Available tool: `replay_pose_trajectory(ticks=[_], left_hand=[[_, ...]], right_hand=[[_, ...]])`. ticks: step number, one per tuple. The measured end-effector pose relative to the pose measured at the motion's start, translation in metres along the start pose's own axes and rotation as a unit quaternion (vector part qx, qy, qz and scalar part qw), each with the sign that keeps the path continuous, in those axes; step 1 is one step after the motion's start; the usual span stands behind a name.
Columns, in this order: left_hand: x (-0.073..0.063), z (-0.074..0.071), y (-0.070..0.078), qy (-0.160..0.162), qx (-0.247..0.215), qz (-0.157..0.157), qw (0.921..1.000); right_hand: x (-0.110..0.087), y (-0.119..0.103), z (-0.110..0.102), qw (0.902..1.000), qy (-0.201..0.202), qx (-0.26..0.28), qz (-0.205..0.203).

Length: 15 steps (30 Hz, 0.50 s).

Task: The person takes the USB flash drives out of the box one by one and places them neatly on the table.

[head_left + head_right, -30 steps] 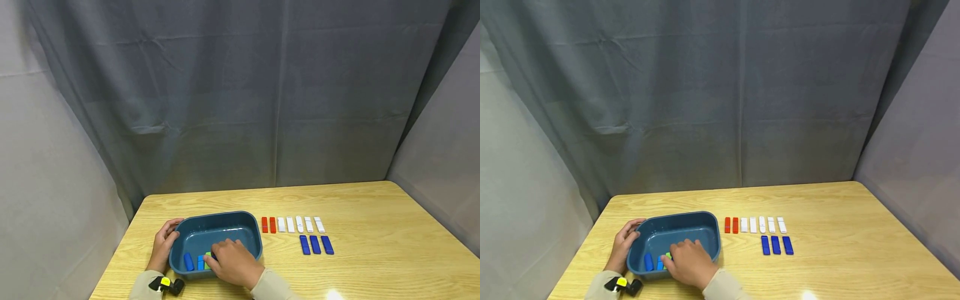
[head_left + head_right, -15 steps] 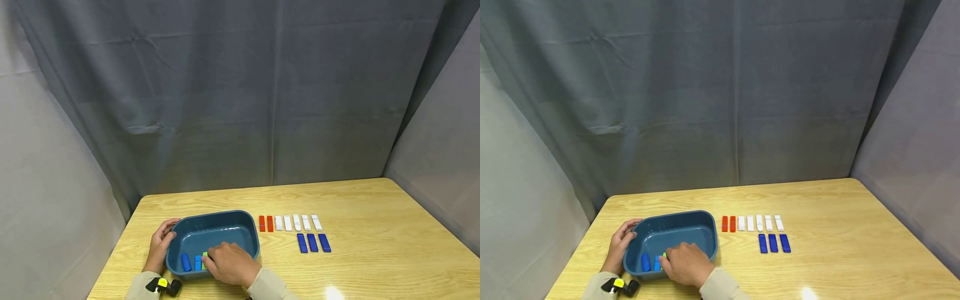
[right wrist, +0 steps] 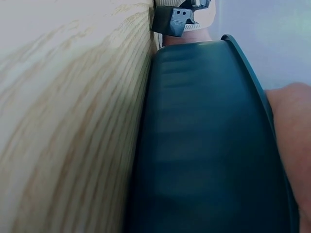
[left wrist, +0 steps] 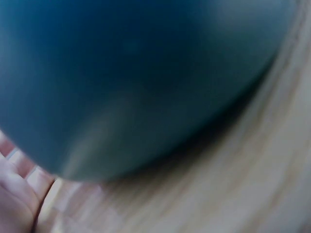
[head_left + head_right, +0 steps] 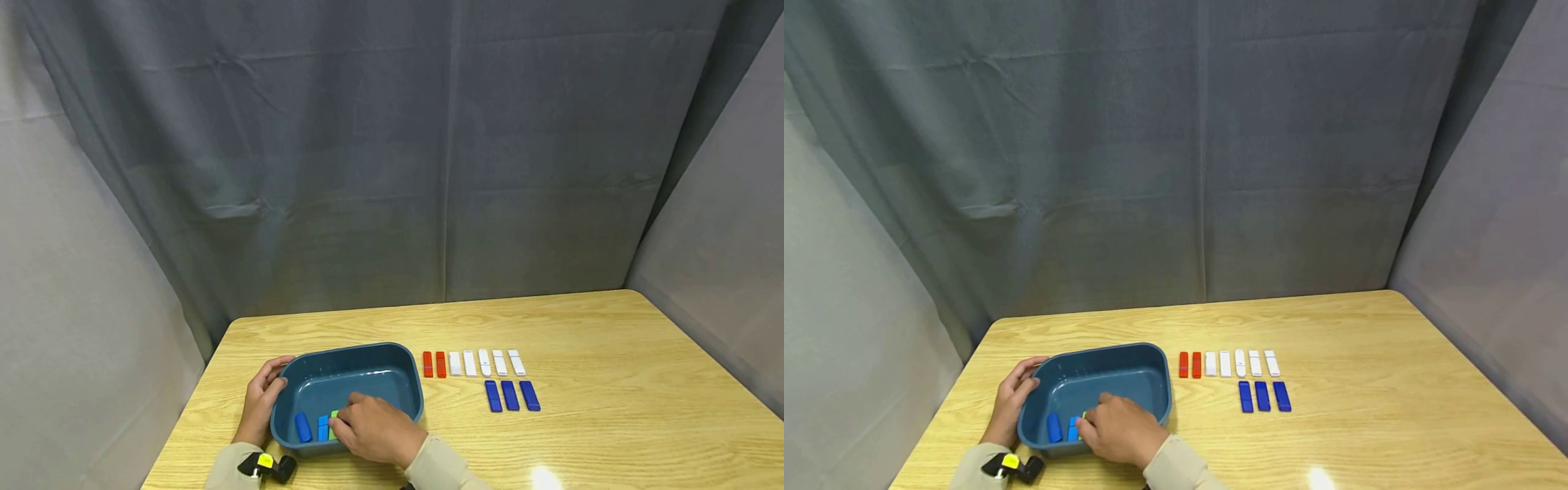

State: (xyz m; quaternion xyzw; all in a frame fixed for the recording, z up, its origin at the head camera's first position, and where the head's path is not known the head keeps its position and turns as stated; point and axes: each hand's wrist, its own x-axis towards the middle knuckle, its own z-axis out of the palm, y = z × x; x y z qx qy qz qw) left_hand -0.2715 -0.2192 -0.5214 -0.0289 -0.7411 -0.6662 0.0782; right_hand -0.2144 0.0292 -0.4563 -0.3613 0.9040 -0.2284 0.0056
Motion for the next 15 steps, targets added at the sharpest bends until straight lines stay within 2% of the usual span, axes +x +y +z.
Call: replay_pose_trajectory(ticks=[9, 15], left_hand=[[0.000, -0.001, 0.002, -0.001, -0.001, -0.008, 1.0000], [-0.009, 0.002, 0.023, -0.012, -0.001, 0.005, 0.9999]], right_hand=[[-0.002, -0.003, -0.003, 0.9998, 0.002, 0.010, 0.014], [-0.001, -0.003, -0.002, 0.9996, -0.004, 0.005, 0.026]])
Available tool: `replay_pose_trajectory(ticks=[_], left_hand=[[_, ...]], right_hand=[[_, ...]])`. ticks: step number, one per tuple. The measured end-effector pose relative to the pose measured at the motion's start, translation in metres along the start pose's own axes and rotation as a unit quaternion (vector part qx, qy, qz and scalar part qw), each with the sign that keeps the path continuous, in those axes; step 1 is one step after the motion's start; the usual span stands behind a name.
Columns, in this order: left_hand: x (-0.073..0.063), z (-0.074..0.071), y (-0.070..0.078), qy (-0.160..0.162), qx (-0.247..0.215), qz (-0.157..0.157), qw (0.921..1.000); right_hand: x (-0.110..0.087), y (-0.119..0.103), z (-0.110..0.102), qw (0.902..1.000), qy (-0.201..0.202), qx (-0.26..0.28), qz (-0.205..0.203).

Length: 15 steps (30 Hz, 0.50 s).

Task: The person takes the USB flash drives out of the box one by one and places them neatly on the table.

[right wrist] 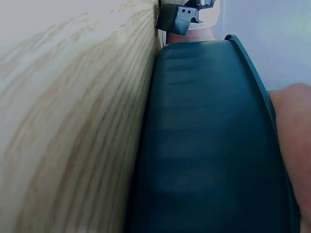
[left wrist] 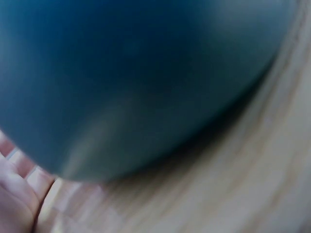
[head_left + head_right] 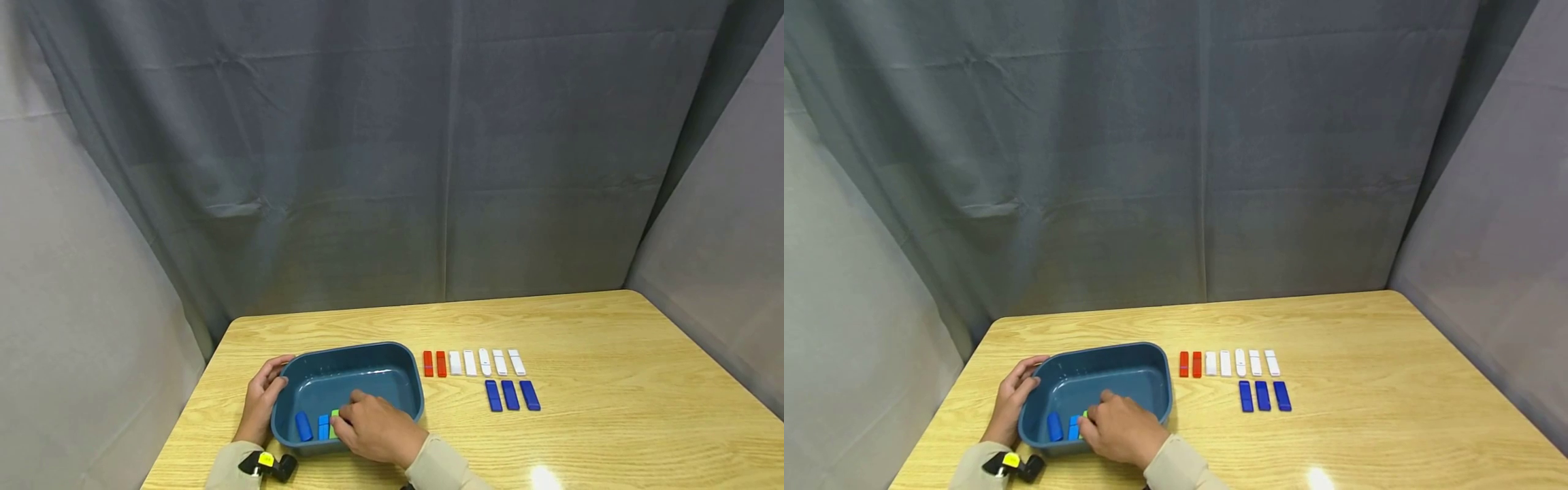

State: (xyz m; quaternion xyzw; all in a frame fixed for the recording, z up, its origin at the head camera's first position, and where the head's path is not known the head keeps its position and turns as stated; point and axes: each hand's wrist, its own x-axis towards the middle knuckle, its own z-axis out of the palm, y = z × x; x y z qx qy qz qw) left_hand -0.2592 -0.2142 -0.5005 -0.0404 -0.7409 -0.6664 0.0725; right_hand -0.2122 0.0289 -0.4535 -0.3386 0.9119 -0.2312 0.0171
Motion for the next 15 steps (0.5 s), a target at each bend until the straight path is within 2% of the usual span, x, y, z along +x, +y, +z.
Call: replay_pose_trajectory(ticks=[1, 8, 15], left_hand=[[-0.0014, 0.0007, 0.0037, -0.001, 0.001, 0.002, 1.0000], [-0.0014, 0.0016, 0.0049, -0.001, -0.003, -0.001, 1.0000], [-0.0025, 0.0018, 0.0072, -0.001, -0.004, 0.001, 1.0000]], right_hand=[[0.0001, 0.0001, 0.0000, 1.0000, -0.001, -0.001, 0.001], [-0.0005, 0.0015, 0.0006, 0.9998, 0.011, -0.012, -0.009], [-0.0009, 0.0016, 0.0004, 0.9998, 0.014, 0.001, -0.013]])
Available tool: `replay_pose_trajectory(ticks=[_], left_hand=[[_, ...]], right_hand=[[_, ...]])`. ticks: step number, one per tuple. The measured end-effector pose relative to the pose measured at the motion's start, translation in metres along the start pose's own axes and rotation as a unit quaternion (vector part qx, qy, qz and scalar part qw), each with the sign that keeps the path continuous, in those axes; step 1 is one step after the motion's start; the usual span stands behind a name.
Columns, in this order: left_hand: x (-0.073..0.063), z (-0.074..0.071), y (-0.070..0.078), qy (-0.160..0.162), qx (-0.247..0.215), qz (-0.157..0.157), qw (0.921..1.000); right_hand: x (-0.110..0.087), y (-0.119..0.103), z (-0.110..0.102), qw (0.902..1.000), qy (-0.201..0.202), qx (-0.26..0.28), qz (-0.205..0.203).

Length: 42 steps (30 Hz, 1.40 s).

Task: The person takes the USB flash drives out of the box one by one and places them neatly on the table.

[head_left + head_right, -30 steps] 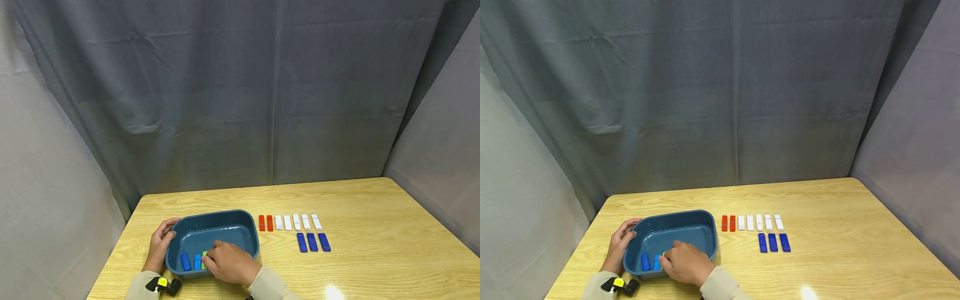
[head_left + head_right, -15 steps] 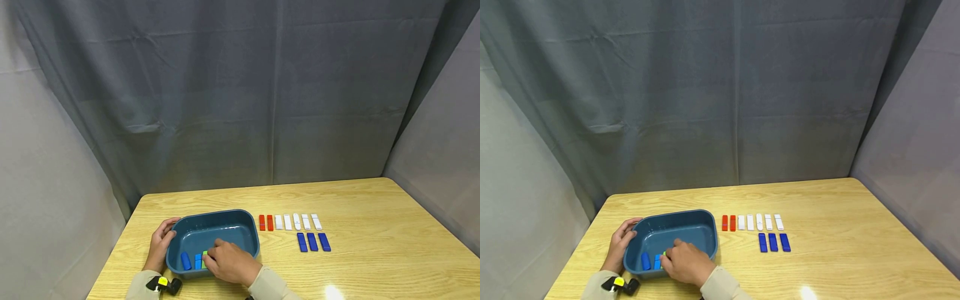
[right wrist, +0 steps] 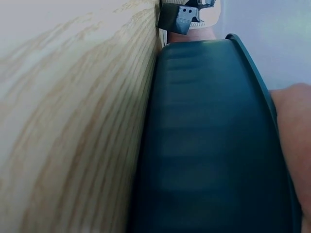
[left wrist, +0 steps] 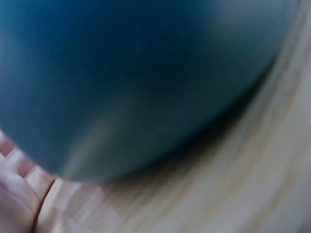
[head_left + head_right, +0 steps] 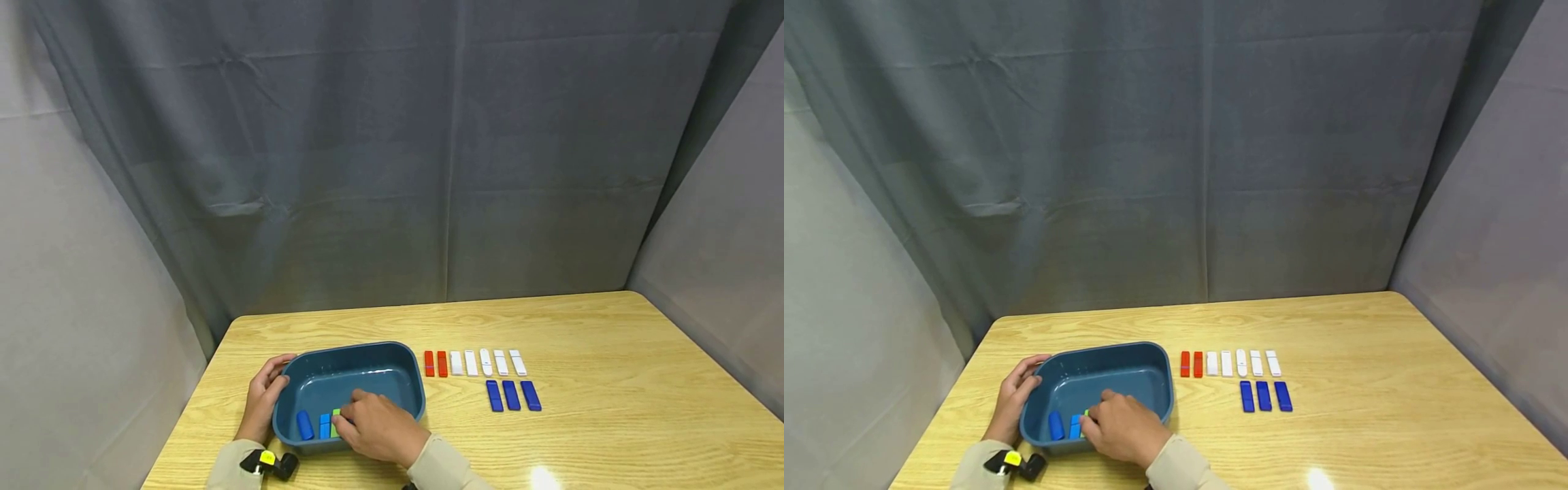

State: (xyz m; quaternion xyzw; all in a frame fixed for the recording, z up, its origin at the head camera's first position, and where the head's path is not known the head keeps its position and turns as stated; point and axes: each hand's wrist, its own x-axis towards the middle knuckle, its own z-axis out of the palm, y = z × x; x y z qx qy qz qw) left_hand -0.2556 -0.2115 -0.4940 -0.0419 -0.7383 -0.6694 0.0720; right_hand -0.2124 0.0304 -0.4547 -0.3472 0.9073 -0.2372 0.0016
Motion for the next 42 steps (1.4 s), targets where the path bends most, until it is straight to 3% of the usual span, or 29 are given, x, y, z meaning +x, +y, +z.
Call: replay_pose_trajectory(ticks=[3, 7, 14, 20, 28, 40, 42], left_hand=[[0.001, 0.000, -0.002, 0.003, 0.002, -0.004, 1.0000], [0.007, -0.003, -0.015, 0.007, -0.003, -0.009, 0.9999], [0.012, -0.005, -0.032, 0.010, -0.006, -0.002, 0.9999], [0.011, -0.004, -0.031, 0.010, -0.003, 0.008, 0.9999], [0.010, -0.005, -0.031, 0.010, -0.002, 0.006, 0.9999], [0.013, -0.004, -0.033, 0.019, 0.010, 0.009, 0.9997], [0.011, -0.004, -0.028, 0.018, 0.012, 0.005, 0.9998]], right_hand=[[0.000, 0.001, 0.000, 0.9999, -0.001, 0.013, 0.002], [0.000, 0.003, 0.000, 0.9992, 0.003, 0.040, 0.005], [0.000, 0.008, -0.005, 0.9947, 0.031, 0.098, 0.006], [0.001, 0.010, -0.013, 0.9924, 0.057, 0.106, 0.024], [0.002, 0.008, -0.019, 0.9941, 0.075, 0.071, 0.032], [-0.003, 0.007, -0.037, 0.9922, 0.106, 0.065, -0.007], [-0.005, 0.009, -0.041, 0.9911, 0.112, 0.070, -0.014]])
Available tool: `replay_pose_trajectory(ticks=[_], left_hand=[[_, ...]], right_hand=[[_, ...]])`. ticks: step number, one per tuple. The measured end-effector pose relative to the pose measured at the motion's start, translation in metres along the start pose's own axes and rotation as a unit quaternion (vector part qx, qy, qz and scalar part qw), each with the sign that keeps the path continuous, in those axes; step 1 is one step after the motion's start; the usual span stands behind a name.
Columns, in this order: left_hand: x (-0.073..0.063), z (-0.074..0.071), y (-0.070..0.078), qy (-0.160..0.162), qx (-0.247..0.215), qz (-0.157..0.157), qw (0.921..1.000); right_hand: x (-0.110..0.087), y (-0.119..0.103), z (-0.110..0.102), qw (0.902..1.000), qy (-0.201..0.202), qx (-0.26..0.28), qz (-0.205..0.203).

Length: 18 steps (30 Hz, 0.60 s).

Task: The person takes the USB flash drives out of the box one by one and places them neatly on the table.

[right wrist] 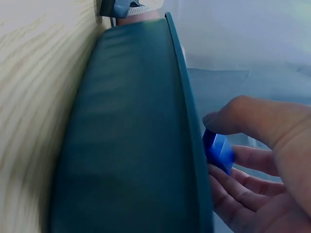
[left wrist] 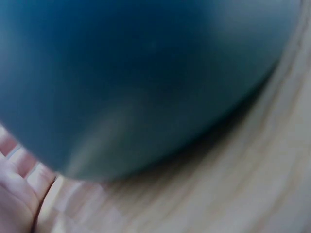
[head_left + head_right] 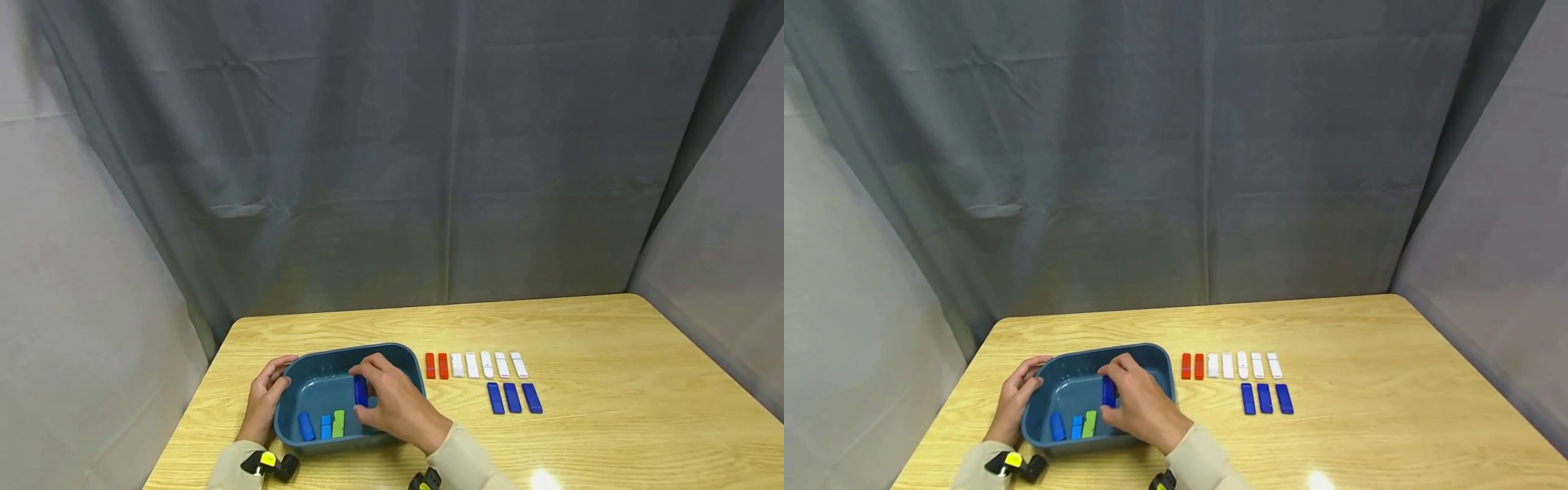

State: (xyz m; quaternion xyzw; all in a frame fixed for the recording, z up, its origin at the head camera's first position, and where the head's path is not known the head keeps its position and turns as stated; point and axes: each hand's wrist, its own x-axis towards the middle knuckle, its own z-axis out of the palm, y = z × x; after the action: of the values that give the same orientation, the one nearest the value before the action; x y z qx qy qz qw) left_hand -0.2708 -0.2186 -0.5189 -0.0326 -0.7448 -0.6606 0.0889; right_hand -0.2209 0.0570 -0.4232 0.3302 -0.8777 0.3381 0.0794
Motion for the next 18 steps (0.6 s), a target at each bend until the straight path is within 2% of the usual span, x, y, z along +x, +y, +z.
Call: replay_pose_trajectory(ticks=[6, 18], left_hand=[[-0.009, 0.002, 0.026, -0.014, -0.002, -0.014, 0.9998], [-0.009, 0.002, 0.026, -0.013, 0.006, -0.010, 0.9999]], right_hand=[[-0.006, 0.004, -0.014, 0.9999, 0.002, -0.001, 0.011], [-0.023, 0.017, -0.043, 0.9979, 0.015, -0.040, 0.049]])
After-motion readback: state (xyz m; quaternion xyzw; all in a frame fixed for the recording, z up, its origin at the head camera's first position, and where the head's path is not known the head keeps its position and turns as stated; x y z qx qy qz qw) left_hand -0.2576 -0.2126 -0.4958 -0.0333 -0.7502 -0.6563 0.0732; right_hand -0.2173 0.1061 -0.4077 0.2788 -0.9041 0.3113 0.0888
